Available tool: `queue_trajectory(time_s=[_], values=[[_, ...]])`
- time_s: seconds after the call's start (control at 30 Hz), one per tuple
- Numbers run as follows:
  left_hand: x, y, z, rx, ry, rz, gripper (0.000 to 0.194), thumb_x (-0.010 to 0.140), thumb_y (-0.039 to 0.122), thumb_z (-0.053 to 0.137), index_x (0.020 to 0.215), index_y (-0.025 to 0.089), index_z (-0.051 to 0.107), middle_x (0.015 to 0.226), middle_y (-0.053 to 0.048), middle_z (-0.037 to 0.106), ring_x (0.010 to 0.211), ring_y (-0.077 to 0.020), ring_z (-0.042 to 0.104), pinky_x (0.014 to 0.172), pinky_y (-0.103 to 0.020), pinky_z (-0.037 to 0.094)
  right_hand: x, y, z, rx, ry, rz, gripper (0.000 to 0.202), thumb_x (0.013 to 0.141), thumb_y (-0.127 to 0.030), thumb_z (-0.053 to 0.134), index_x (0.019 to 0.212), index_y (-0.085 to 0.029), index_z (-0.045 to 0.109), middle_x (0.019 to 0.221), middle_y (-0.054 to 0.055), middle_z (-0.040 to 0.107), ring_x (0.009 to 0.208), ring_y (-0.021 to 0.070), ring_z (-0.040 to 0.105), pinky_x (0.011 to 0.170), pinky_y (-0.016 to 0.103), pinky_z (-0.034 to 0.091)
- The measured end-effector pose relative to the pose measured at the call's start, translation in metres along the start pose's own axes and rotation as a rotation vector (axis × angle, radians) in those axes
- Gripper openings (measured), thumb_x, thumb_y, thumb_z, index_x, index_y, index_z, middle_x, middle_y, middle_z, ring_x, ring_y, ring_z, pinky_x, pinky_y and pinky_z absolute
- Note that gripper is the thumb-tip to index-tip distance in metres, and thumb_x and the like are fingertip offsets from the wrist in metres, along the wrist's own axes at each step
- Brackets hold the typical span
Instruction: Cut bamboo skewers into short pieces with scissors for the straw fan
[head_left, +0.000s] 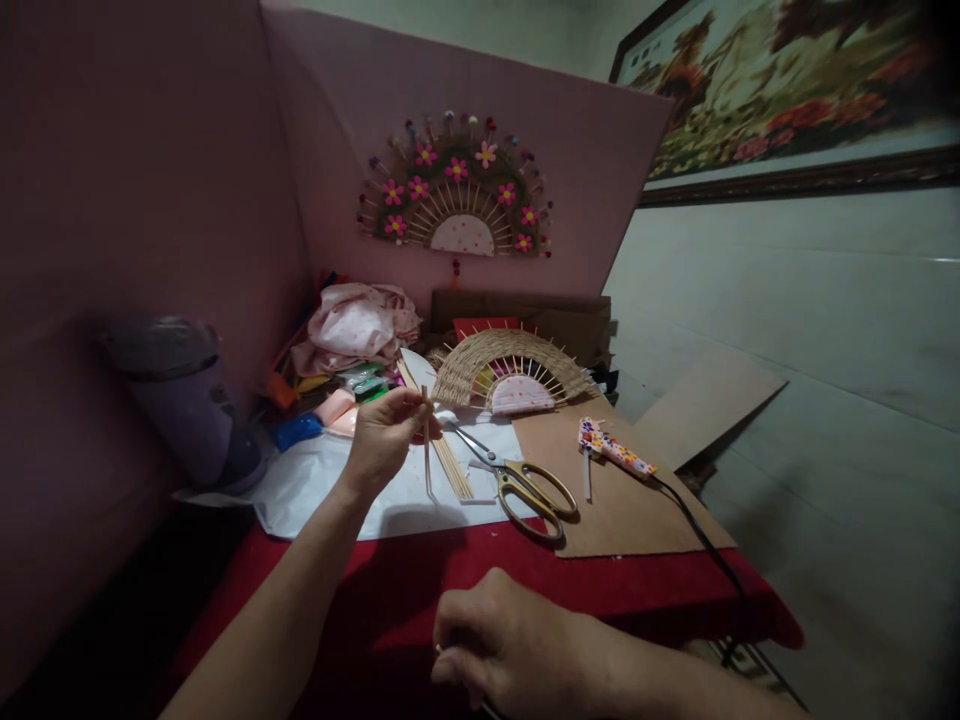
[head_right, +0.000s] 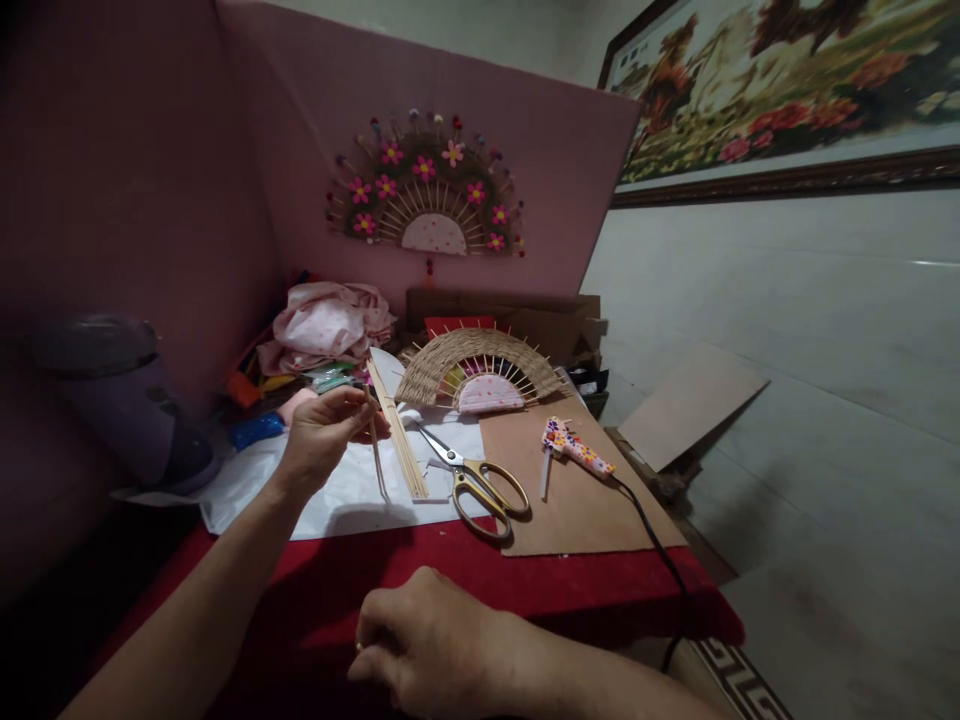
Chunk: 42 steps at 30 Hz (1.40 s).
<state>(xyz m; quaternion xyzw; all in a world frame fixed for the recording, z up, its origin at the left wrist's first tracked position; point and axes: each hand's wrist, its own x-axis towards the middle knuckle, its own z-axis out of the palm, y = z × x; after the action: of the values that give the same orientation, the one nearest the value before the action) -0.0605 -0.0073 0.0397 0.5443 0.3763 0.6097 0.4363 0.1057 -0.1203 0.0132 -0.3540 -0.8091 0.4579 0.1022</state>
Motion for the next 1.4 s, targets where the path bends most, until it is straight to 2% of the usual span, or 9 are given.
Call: queue_trajectory(time_s=[0.2, 0.47, 0.57, 0.73, 0.83, 0.97, 1.1, 1.23, 1.4], values=[[-0.001, -0.001, 0.001, 0.087, -0.026, -0.025, 0.019, 0.066, 0.03, 0.066, 0.068, 0.014, 0.057, 0.056, 0.0, 0.063, 0.053, -0.0116, 0.061, 0.05, -0.021, 0.048, 0.002, 0.002, 0.0, 0.031, 0.027, -0.014, 0.009, 0.081, -0.014, 0.05, 0.08, -0.014, 0.059, 0.057, -0.002, 0.057, 0.051, 0.0068, 0.057, 0.049, 0.013, 0.041], [-0.004, -0.008, 0.006, 0.159, -0.034, -0.029, 0.016, 0.069, 0.028, 0.063, 0.069, 0.014, 0.056, 0.057, 0.0, 0.062, 0.053, -0.0121, 0.061, 0.049, -0.021, 0.047, -0.006, -0.005, 0.0, -0.269, 0.039, -0.081, 0.01, 0.076, -0.017, 0.059, 0.083, -0.017, 0.066, 0.065, 0.002, 0.066, 0.056, 0.0098, 0.058, 0.049, 0.017, 0.039], [-0.004, -0.007, 0.006, 0.137, 0.004, 0.015, 0.017, 0.069, 0.029, 0.063, 0.069, 0.014, 0.055, 0.057, 0.0, 0.061, 0.051, -0.0113, 0.06, 0.048, -0.021, 0.047, -0.007, -0.004, -0.017, -0.14, 0.274, -0.216, 0.009, 0.081, -0.018, 0.055, 0.083, -0.016, 0.063, 0.068, 0.001, 0.065, 0.06, 0.0097, 0.059, 0.057, 0.02, 0.044], [-0.003, -0.009, 0.003, 0.18, 0.193, 0.22, 0.016, 0.071, 0.031, 0.062, 0.073, 0.016, 0.057, 0.059, 0.001, 0.06, 0.054, -0.0121, 0.059, 0.052, -0.023, 0.049, -0.003, 0.012, -0.073, -0.137, 0.957, -0.375, 0.021, 0.087, -0.014, 0.043, 0.1, -0.02, 0.059, 0.086, 0.003, 0.066, 0.07, 0.0117, 0.061, 0.063, 0.024, 0.048], [-0.002, -0.013, -0.002, 0.436, 0.276, 0.365, 0.015, 0.074, 0.032, 0.059, 0.076, 0.017, 0.06, 0.06, 0.001, 0.061, 0.056, -0.012, 0.059, 0.057, -0.023, 0.047, 0.011, 0.028, -0.104, -0.56, 1.015, -0.321, 0.023, 0.086, -0.015, 0.046, 0.1, -0.021, 0.062, 0.095, 0.005, 0.066, 0.086, 0.0159, 0.06, 0.077, 0.028, 0.045], [-0.005, -0.013, -0.005, 0.843, 0.294, 0.431, 0.019, 0.08, 0.034, 0.052, 0.08, 0.02, 0.064, 0.069, -0.002, 0.067, 0.064, -0.0138, 0.06, 0.061, -0.023, 0.042, 0.037, 0.05, -0.125, -1.041, 0.742, 0.05, 0.026, 0.084, -0.014, 0.047, 0.098, -0.022, 0.067, 0.089, 0.007, 0.067, 0.084, 0.0191, 0.058, 0.07, 0.028, 0.04], [-0.006, -0.012, -0.003, 1.131, 0.276, 0.438, 0.027, 0.084, 0.037, 0.045, 0.078, 0.021, 0.066, 0.07, -0.003, 0.068, 0.064, -0.0149, 0.058, 0.061, -0.023, 0.036, 0.054, 0.066, -0.134, -1.153, 0.62, 0.221, 0.026, 0.08, -0.014, 0.049, 0.097, -0.02, 0.068, 0.091, 0.009, 0.067, 0.083, 0.0209, 0.058, 0.066, 0.029, 0.038], [-0.005, -0.015, -0.003, 1.355, 0.246, 0.4, 0.031, 0.087, 0.036, 0.041, 0.082, 0.021, 0.067, 0.077, -0.005, 0.069, 0.068, -0.0172, 0.059, 0.058, -0.025, 0.032, 0.054, 0.08, -0.137, -1.117, 0.774, 0.156, 0.027, 0.083, -0.018, 0.048, 0.103, -0.022, 0.066, 0.094, 0.007, 0.068, 0.083, 0.0203, 0.059, 0.066, 0.029, 0.038], [-0.003, -0.018, -0.005, 1.676, 0.06, 0.149, 0.029, 0.086, 0.026, 0.038, 0.087, 0.021, 0.067, 0.078, -0.009, 0.068, 0.071, -0.0232, 0.062, 0.053, -0.027, 0.03, 0.046, 0.098, -0.133, -0.929, 1.128, -0.066, 0.029, 0.092, -0.027, 0.04, 0.105, -0.02, 0.065, 0.099, 0.006, 0.069, 0.089, 0.017, 0.062, 0.075, 0.025, 0.04]])
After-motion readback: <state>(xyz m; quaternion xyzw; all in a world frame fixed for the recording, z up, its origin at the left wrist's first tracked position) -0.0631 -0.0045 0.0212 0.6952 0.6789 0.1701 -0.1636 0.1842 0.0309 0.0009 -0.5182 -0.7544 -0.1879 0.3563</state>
